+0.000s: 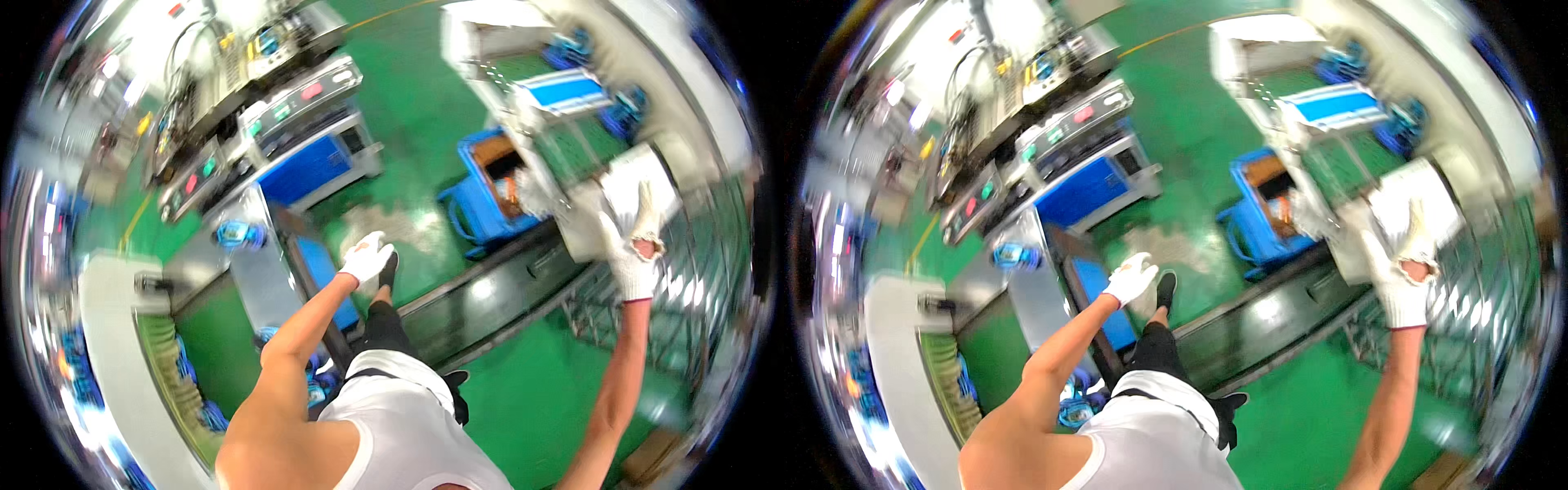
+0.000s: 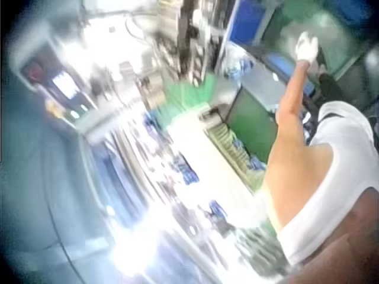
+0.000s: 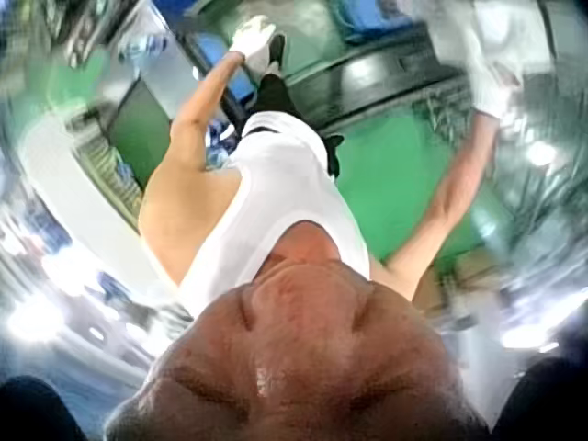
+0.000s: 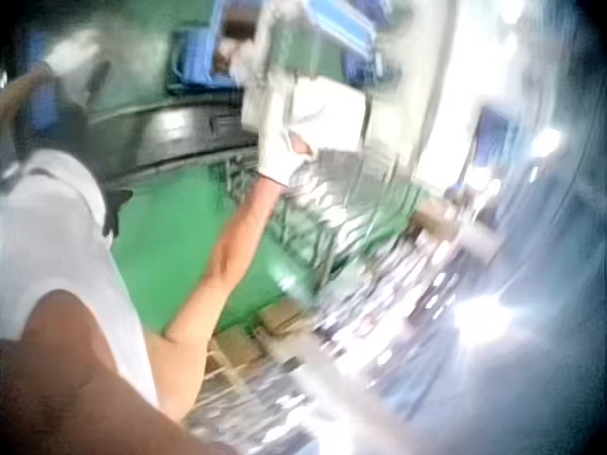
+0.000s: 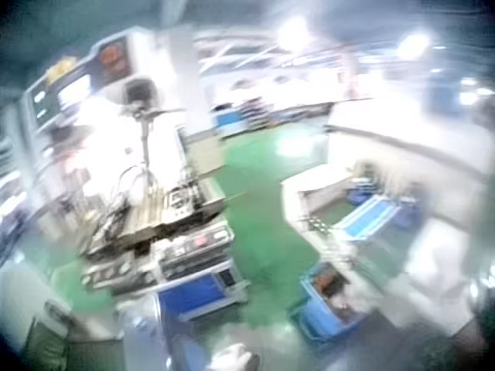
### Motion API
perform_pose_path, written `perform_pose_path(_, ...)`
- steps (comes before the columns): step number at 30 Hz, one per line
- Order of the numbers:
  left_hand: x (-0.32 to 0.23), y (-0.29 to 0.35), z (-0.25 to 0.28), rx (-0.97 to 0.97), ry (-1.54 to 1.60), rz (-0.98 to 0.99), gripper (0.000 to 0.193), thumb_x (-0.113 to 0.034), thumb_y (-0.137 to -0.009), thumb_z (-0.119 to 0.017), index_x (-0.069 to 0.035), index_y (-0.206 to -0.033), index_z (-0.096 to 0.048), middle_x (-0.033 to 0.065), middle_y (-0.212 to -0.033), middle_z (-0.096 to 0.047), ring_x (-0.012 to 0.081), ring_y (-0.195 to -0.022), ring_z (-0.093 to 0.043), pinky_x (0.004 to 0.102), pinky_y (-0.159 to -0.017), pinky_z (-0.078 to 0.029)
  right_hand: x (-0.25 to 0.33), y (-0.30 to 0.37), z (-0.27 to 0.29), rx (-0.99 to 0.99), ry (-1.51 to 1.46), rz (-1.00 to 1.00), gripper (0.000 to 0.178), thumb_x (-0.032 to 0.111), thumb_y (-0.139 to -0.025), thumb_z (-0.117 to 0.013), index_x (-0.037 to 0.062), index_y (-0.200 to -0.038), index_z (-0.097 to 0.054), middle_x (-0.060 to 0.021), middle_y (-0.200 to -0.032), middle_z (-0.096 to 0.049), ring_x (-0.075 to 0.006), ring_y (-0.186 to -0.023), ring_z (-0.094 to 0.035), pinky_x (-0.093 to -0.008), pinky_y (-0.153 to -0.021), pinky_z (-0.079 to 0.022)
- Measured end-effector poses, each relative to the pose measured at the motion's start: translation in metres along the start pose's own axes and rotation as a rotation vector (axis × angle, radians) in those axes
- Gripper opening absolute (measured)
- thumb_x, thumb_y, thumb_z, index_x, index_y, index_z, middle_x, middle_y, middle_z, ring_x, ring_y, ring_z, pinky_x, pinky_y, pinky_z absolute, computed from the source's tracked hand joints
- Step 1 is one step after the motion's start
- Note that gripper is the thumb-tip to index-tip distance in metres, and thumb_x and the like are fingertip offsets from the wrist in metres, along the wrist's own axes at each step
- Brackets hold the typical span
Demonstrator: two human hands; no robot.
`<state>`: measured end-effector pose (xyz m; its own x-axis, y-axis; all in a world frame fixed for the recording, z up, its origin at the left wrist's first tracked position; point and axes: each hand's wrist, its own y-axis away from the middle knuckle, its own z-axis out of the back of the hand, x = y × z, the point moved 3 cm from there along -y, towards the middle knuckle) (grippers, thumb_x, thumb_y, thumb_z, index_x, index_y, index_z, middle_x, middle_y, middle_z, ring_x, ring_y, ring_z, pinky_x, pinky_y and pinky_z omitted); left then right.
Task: The person repeatedly places blue and black shoe uppers onto a lasting machine, operates the machine via buttons, removes the shaped uppers, and places them onto a conveyor belt.
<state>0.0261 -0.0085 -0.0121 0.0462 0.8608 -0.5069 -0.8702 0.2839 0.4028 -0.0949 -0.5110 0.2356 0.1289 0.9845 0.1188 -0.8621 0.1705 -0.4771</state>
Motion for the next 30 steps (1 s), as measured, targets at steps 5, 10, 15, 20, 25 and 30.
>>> perform_pose_path(5, 0.11, -0.012, 0.025, -0.027, 0.192, 0.181, 0.058, -0.046, -0.097, -0.055, -0.005, -0.138, -0.055, 0.0222, -0.137, -0.06, 0.0396, -0.126, -0.057, 0.0468, -0.106, -0.044, 0.075, -0.1, -0.109, 0.27, 0.42, 0.123, 0.091, 0.039, -0.087, -0.077, -0.0008, -0.156, -0.034, -0.0237, -0.154, -0.043, -0.0369, -0.142, -0.041, -0.0424, -0.121, -0.029)
perform_pose_path(10, 0.172, 0.002, 0.064, -0.133, 0.4, 0.318, 0.055, -0.044, -0.096, -0.059, -0.006, -0.136, -0.055, 0.0197, -0.127, -0.065, 0.037, -0.122, -0.061, 0.0463, -0.103, -0.045, 0.148, -0.05, -0.197, 0.565, 0.419, 0.016, 0.09, 0.039, -0.088, -0.076, -0.0018, -0.155, -0.033, -0.0238, -0.154, -0.042, -0.0355, -0.142, -0.041, -0.0421, -0.121, -0.029)
perform_pose_path(15, 0.237, 0.042, 0.146, -0.29, 0.523, 0.436, 0.041, -0.039, -0.096, -0.057, -0.011, -0.126, -0.063, 0.0164, -0.122, -0.068, 0.0381, -0.117, -0.062, 0.0489, -0.101, -0.046, 0.193, -0.047, -0.241, 0.676, 0.329, -0.08, 0.089, 0.039, -0.089, -0.076, -0.0028, -0.155, -0.033, -0.0239, -0.154, -0.042, -0.034, -0.143, -0.042, -0.0418, -0.121, -0.029)
perform_pose_path(20, 0.368, 0.15, 0.145, -0.724, 0.604, 0.729, 0.029, -0.033, -0.096, -0.058, -0.008, -0.105, -0.069, 0.0177, -0.105, -0.071, 0.038, -0.101, -0.068, 0.0465, -0.087, -0.052, 0.249, -0.088, -0.275, 0.772, 0.21, -0.129, 0.088, 0.039, -0.09, -0.075, -0.0039, -0.155, -0.032, -0.0241, -0.155, -0.041, -0.0325, -0.143, -0.042, -0.0414, -0.121, -0.029)
perform_pose_path(25, 0.468, 0.301, 0.092, -1.171, 0.51, 1.262, 0.029, -0.028, -0.09, -0.069, -0.007, -0.11, -0.068, 0.0183, -0.104, -0.07, 0.0372, -0.103, -0.067, 0.0476, -0.088, -0.053, 0.305, -0.158, -0.344, 0.87, -0.403, -0.151, 0.088, 0.039, -0.092, -0.074, -0.0049, -0.155, -0.032, -0.0242, -0.155, -0.041, -0.0311, -0.143, -0.042, -0.0411, -0.121, -0.029)
perform_pose_path(30, 0.518, 0.415, 0.02, -1.116, 0.592, 2.089, 0.074, -0.033, -0.086, -0.072, -0.007, -0.147, -0.038, 0.0216, -0.14, -0.05, 0.0404, -0.12, -0.059, 0.0557, -0.101, -0.046, 0.723, -0.097, -0.326, 1.0, -0.59, 0.551, 0.097, 0.031, -0.087, -0.079, -0.0058, -0.157, -0.024, -0.0264, -0.162, -0.03, -0.0341, -0.15, -0.032, -0.0404, -0.123, -0.027)
